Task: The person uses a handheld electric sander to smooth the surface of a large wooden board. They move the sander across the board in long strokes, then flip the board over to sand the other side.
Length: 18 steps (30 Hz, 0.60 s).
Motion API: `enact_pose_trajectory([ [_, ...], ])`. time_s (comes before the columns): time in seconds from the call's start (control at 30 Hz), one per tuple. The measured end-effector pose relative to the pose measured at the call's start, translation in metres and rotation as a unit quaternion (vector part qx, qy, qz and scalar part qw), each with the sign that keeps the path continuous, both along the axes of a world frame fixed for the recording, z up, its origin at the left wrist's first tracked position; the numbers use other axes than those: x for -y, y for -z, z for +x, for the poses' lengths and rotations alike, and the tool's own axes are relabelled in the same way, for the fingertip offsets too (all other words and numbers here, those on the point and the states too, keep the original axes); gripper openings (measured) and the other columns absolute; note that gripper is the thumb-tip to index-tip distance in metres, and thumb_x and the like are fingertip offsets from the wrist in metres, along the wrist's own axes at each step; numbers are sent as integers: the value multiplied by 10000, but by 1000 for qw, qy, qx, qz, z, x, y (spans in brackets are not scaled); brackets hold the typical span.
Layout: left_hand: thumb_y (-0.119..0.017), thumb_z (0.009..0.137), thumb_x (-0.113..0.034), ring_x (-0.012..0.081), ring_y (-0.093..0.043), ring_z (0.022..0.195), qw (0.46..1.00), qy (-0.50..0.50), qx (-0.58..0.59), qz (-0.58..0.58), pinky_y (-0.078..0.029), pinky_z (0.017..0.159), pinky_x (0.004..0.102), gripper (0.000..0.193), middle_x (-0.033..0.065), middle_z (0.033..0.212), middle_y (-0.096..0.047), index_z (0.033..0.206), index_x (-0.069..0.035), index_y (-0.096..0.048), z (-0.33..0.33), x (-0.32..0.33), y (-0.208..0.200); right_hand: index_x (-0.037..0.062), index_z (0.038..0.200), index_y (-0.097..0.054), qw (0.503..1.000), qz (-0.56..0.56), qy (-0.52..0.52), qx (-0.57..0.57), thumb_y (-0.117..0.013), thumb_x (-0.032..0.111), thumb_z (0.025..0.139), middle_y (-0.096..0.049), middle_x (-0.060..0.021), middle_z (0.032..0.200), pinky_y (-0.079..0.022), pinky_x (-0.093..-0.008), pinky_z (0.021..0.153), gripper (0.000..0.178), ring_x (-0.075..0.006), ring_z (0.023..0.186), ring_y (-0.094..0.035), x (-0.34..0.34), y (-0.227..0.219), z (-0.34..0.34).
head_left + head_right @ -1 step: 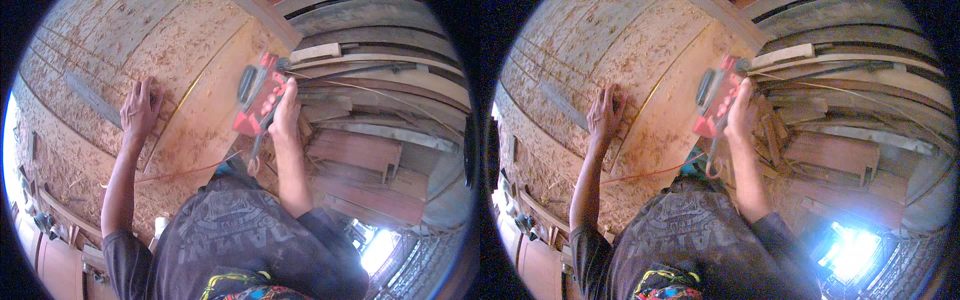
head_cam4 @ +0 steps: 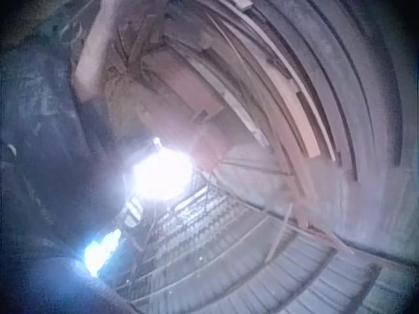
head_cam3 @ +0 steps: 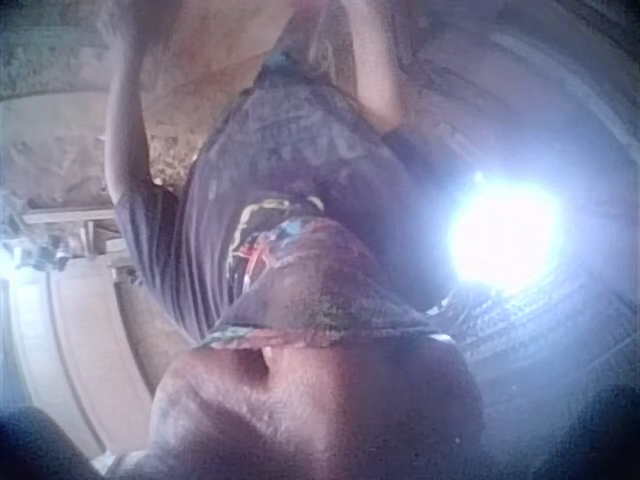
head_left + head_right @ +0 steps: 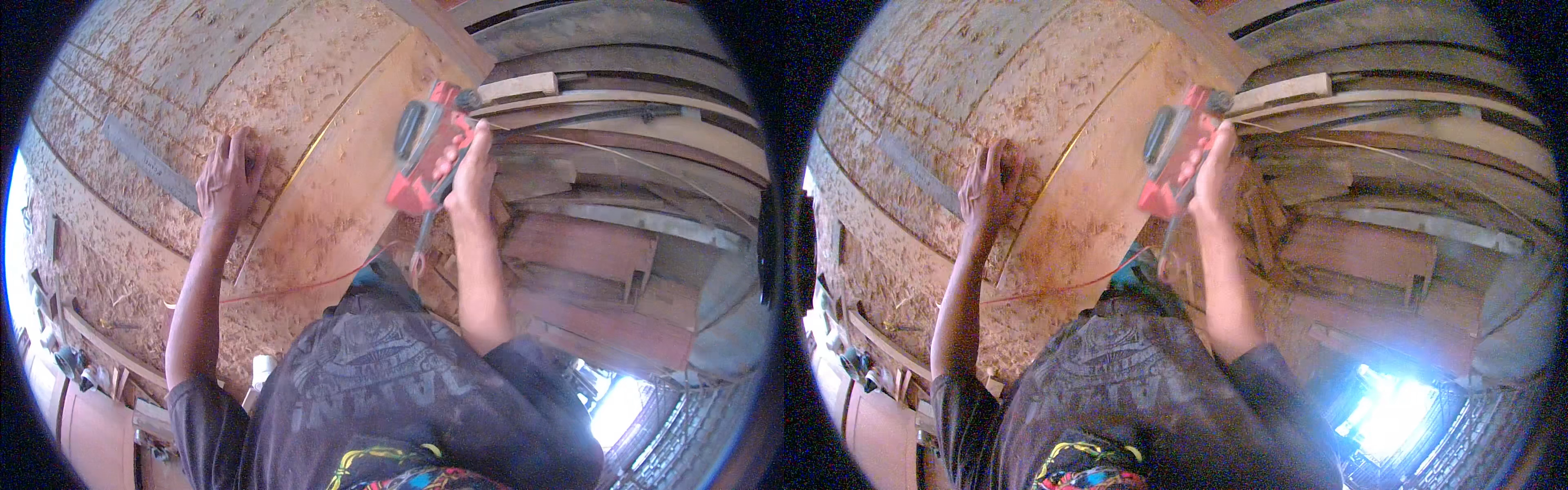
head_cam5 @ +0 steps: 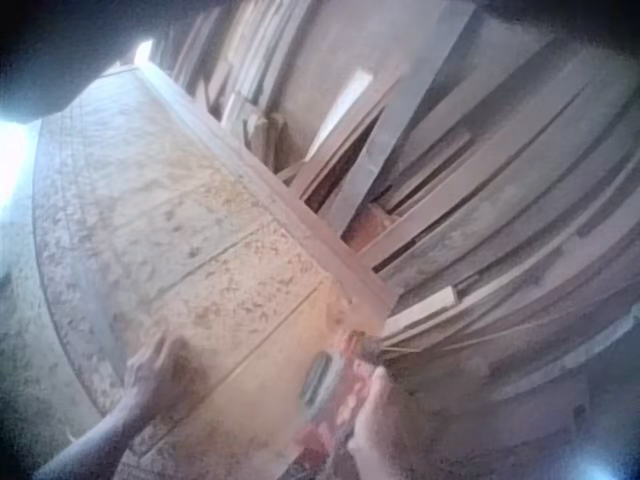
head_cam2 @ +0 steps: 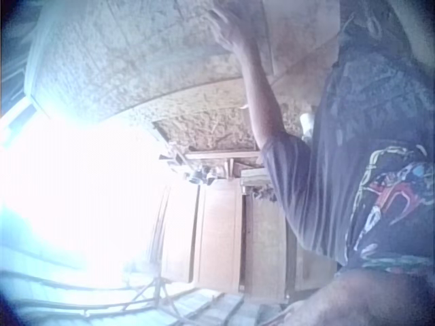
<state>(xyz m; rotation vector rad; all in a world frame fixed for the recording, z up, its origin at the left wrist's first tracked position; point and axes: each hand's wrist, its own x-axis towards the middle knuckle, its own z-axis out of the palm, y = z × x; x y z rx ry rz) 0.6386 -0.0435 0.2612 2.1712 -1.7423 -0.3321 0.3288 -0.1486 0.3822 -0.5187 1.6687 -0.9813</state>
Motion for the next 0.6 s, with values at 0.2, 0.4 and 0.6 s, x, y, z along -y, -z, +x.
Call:
enact_pose_trajectory([
  [0.2, -642, 999, -444, 341, -679, 972, 999, 10, 11, -36, -569, 779, 458, 461, 129, 1103, -627, 1297, -94, -598, -1, 6, -1, 136, 1023, -607, 994, -99, -41, -20, -466, 624, 1044, -439, 46, 648, -408, -303, 429, 509, -97, 489, -430, 147, 28, -58],
  [0.4, -654, 989, -423, 341, -684, 953, 997, 2, 38, -69, -572, 756, 461, 428, 122, 1101, -628, 1277, -112, -594, 2, 9, 1, 109, 1035, -613, 993, -110, -48, -10, -425, 564, 1079, -458, 41, 670, -410, -281, 458, 494, -85, 517, -440, 181, 31, -64],
  [0.6, -653, 994, -406, 331, -681, 1004, 999, 1, 10, -39, -572, 805, 463, 410, 111, 1146, -633, 1281, -119, -595, -2, 9, 1, 146, 1103, -629, 999, -48, -9, 16, -459, 641, 1045, -449, 55, 665, -394, -271, 412, 527, -81, 466, -420, -7, 12, -19],
])
